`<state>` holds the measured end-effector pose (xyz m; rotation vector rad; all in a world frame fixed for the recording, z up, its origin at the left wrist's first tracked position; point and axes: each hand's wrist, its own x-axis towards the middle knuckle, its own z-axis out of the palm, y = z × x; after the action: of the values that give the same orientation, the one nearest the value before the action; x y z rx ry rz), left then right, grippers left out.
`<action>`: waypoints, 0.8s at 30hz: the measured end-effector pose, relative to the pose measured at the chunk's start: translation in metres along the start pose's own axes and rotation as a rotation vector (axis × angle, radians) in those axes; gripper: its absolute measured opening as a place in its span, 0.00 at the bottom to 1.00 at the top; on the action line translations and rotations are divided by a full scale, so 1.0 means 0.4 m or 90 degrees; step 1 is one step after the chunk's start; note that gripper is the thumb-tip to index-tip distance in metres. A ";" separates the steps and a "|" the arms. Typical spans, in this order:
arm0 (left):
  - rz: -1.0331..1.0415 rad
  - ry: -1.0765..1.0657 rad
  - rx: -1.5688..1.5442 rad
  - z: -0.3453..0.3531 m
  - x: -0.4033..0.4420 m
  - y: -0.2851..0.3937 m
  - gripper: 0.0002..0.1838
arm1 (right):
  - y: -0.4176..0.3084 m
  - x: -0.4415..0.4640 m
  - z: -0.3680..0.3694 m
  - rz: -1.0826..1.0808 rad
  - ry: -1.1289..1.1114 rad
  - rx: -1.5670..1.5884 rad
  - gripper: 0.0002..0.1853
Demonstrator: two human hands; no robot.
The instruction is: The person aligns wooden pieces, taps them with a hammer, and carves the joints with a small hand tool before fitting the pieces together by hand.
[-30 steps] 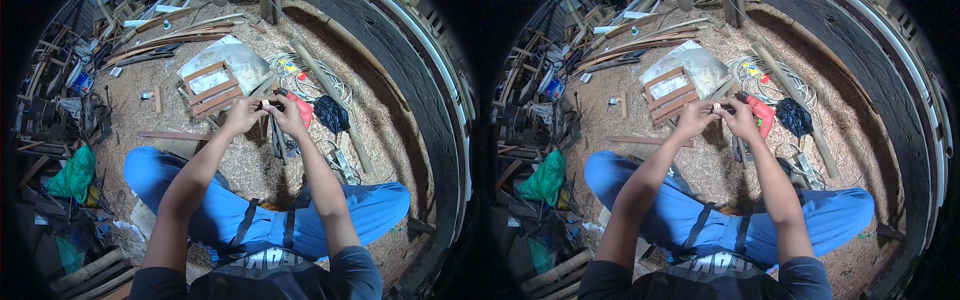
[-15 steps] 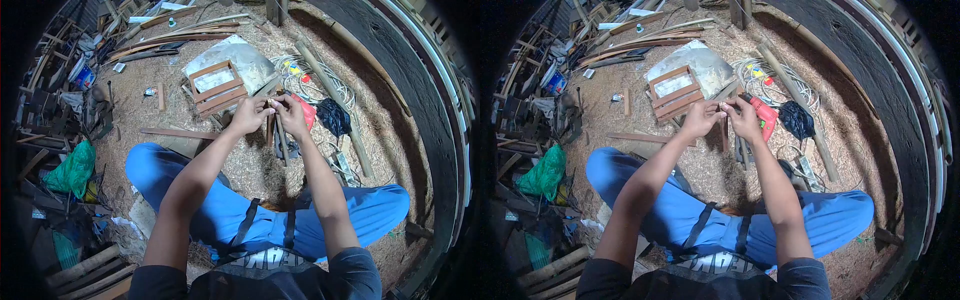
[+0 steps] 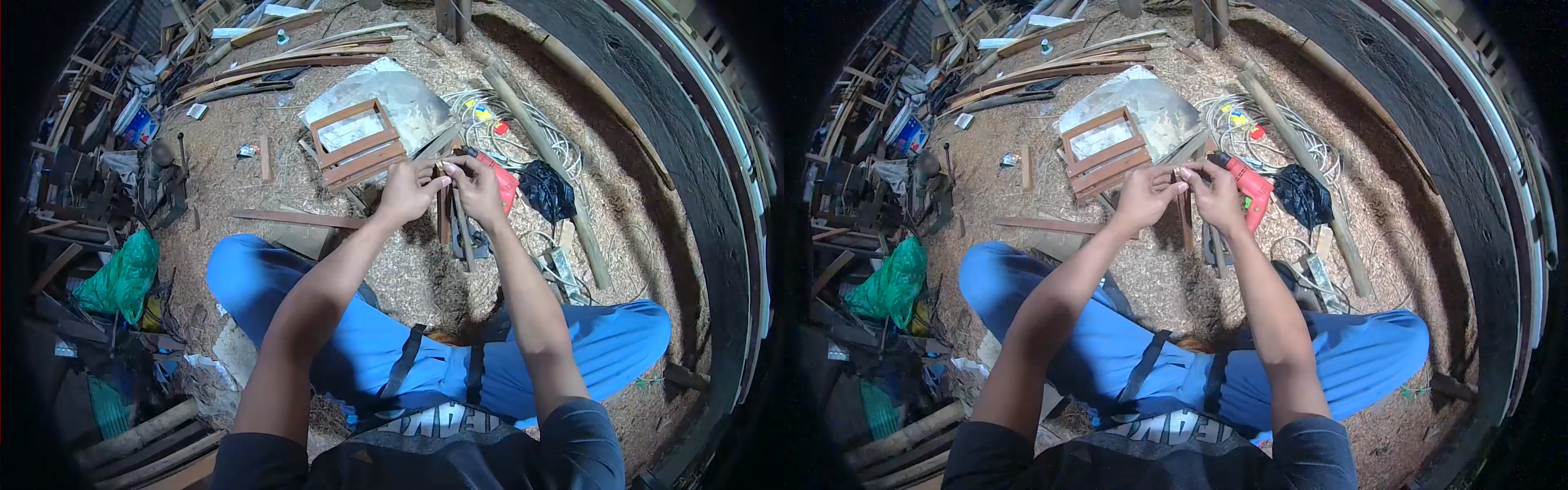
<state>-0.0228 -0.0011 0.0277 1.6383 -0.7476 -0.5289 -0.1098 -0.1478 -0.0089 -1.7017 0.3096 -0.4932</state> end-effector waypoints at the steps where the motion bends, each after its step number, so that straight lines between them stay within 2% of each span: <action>1: -0.010 0.003 0.014 0.000 -0.005 0.003 0.19 | -0.001 -0.001 0.002 0.001 -0.001 0.001 0.12; 9: -0.030 0.015 0.070 0.006 -0.004 -0.026 0.18 | 0.018 -0.008 0.016 0.003 0.019 -0.016 0.13; 16: 0.031 0.024 0.162 -0.011 -0.025 -0.022 0.21 | 0.033 -0.023 0.027 -0.033 0.029 0.018 0.12; 19: 0.050 0.032 0.198 -0.013 -0.026 -0.034 0.21 | 0.036 -0.023 0.007 0.002 -0.038 0.016 0.17; 21: 0.053 0.040 0.220 -0.018 -0.022 -0.036 0.21 | 0.032 -0.022 -0.016 0.144 -0.051 0.292 0.27; 22: 0.032 0.037 0.265 -0.027 -0.022 -0.030 0.21 | 0.031 -0.018 -0.026 0.145 -0.052 0.292 0.27; 24: 0.011 0.032 0.309 -0.036 -0.018 -0.042 0.21 | 0.036 -0.004 -0.049 0.126 0.005 0.265 0.34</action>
<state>-0.0145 0.0154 0.0138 2.0813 -0.8984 -0.3033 -0.1198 -0.1666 -0.0207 -1.2510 0.3499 -0.3864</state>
